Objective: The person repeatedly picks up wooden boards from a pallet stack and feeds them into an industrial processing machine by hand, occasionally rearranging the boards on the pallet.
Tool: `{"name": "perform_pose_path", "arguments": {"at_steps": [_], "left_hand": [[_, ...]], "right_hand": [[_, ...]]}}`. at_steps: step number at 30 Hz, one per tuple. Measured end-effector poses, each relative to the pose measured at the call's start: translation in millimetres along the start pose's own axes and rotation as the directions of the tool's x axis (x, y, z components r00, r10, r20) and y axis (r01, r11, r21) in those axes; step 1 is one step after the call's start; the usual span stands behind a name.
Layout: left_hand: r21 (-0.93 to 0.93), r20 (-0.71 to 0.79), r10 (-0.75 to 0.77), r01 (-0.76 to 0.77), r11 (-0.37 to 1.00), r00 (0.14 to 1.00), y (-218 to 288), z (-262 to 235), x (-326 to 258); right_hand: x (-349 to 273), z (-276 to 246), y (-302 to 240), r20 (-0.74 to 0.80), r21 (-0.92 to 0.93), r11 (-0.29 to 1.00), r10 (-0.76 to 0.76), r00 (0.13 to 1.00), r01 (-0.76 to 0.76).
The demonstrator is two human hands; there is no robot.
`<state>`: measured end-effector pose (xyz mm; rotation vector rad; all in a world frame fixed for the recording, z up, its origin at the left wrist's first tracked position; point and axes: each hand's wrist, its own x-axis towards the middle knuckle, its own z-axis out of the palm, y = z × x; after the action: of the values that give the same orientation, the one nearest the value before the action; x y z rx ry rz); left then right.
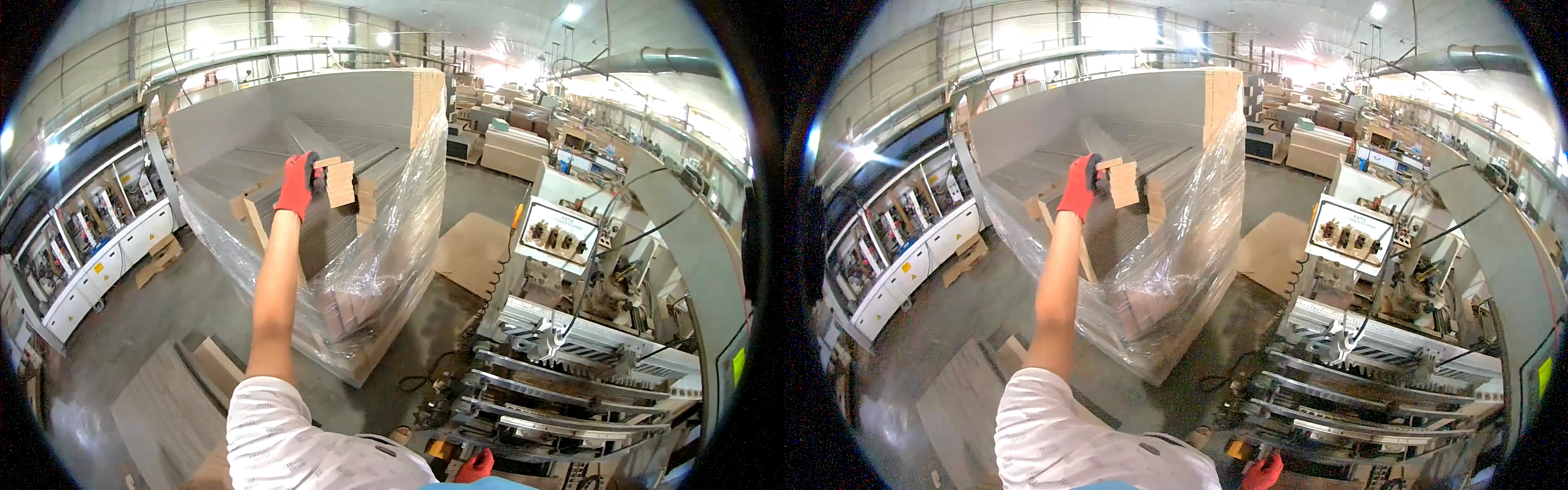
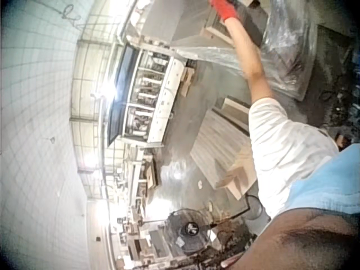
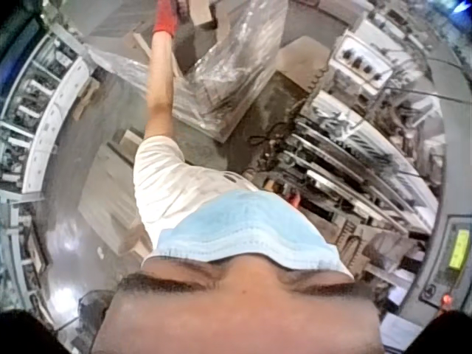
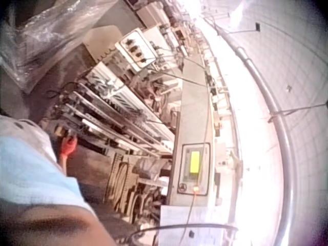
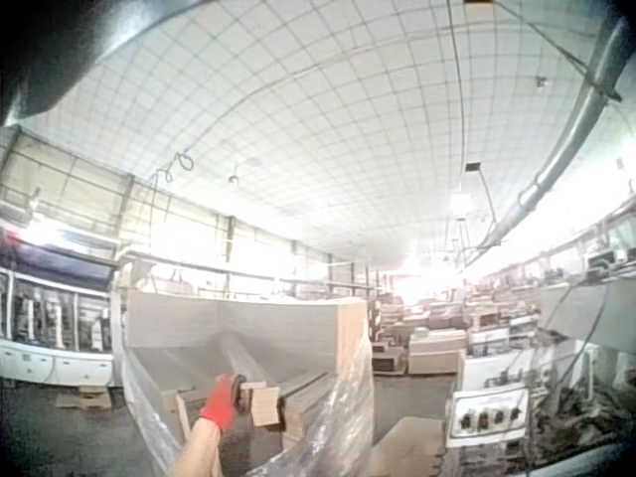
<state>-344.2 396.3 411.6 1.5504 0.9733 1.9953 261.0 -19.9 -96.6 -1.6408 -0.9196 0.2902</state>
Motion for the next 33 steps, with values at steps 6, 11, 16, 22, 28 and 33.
{"name": "perform_pose_path", "arguments": {"at_steps": [6,11,16,22,28,33], "left_hand": [[-0.298,0.037,-0.280,0.279,0.913,0.959,114.7,160.2,-161.5],[-0.133,0.093,0.065,-0.052,0.990,0.994,93.1,136.1,-138.8],[-0.167,0.133,0.112,-0.089,0.982,0.985,81.6,207.9,-208.9],[-0.627,0.151,-0.212,0.259,0.735,0.966,83.1,268.0,-290.4],[-0.547,-0.059,-0.152,0.095,0.831,0.987,38.9,231.8,-252.1],[0.254,0.172,-0.023,-0.021,0.967,0.985,-106.8,168.8,-310.3]], "right_hand": [[27.6,30.3,-90.3,0.142,0.082,0.988,-0.140,0.980,0.129],[75.6,53.8,-240.6,0.194,0.268,0.844,-0.520,0.832,0.465],[93.4,48.9,-324.3,0.397,0.447,0.887,-0.317,0.862,0.120],[93.7,59.0,-295.0,0.364,0.874,0.306,0.102,0.926,-0.377],[150.7,-26.1,-159.4,0.095,0.943,0.221,0.538,0.837,-0.248],[191.1,-60.2,-100.4,-0.136,0.953,0.289,0.670,0.730,-0.088]]}}
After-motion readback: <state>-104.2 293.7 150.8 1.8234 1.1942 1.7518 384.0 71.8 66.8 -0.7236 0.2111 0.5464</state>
